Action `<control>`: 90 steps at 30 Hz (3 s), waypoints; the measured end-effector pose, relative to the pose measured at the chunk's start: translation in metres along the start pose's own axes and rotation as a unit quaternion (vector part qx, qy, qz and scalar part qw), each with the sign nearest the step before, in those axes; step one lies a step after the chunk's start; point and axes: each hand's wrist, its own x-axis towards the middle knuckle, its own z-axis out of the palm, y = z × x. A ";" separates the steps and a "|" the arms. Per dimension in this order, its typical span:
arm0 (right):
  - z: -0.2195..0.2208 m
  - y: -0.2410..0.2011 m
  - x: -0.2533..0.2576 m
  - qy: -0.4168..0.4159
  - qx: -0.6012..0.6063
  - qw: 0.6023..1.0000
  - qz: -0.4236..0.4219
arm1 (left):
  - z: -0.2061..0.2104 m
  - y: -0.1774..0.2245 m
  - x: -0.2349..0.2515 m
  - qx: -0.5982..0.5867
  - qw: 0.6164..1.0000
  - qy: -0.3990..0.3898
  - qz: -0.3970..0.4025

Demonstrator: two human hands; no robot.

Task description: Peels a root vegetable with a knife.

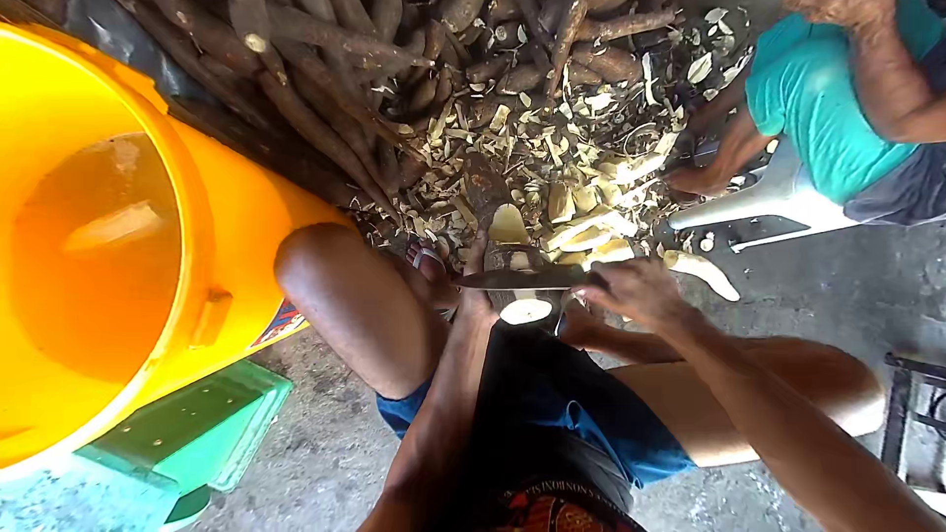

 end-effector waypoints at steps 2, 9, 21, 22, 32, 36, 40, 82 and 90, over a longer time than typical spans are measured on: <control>0.008 0.021 0.000 -0.002 -0.028 0.999 0.032 | -0.003 -0.004 0.006 -0.020 0.999 -0.023 -0.022; 0.047 0.053 0.005 0.006 -0.058 0.994 0.092 | -0.011 -0.022 0.022 -0.038 0.998 -0.025 -0.036; 0.014 -0.004 0.012 0.022 0.029 0.998 0.046 | -0.001 -0.006 0.004 -0.019 0.999 0.027 -0.030; 0.015 0.009 0.013 -0.042 0.011 0.992 0.121 | -0.002 -0.004 0.003 -0.012 0.999 0.025 -0.035; 0.006 -0.019 -0.012 0.085 0.075 0.994 0.001 | 0.003 -0.012 -0.003 0.045 0.999 0.023 0.003; 0.022 -0.031 -0.014 0.067 0.054 0.996 -0.038 | 0.027 0.012 -0.015 0.119 0.986 0.098 0.066; 0.028 -0.030 -0.014 0.045 0.053 0.997 -0.034 | 0.017 0.008 -0.013 0.172 0.977 0.086 0.097; 0.059 0.022 -0.039 0.118 -0.018 0.992 0.048 | -0.013 -0.015 0.009 0.016 1.000 -0.012 0.008; 0.053 0.015 -0.038 -0.018 0.535 0.775 0.335 | -0.018 -0.013 0.007 -0.032 0.999 -0.024 -0.011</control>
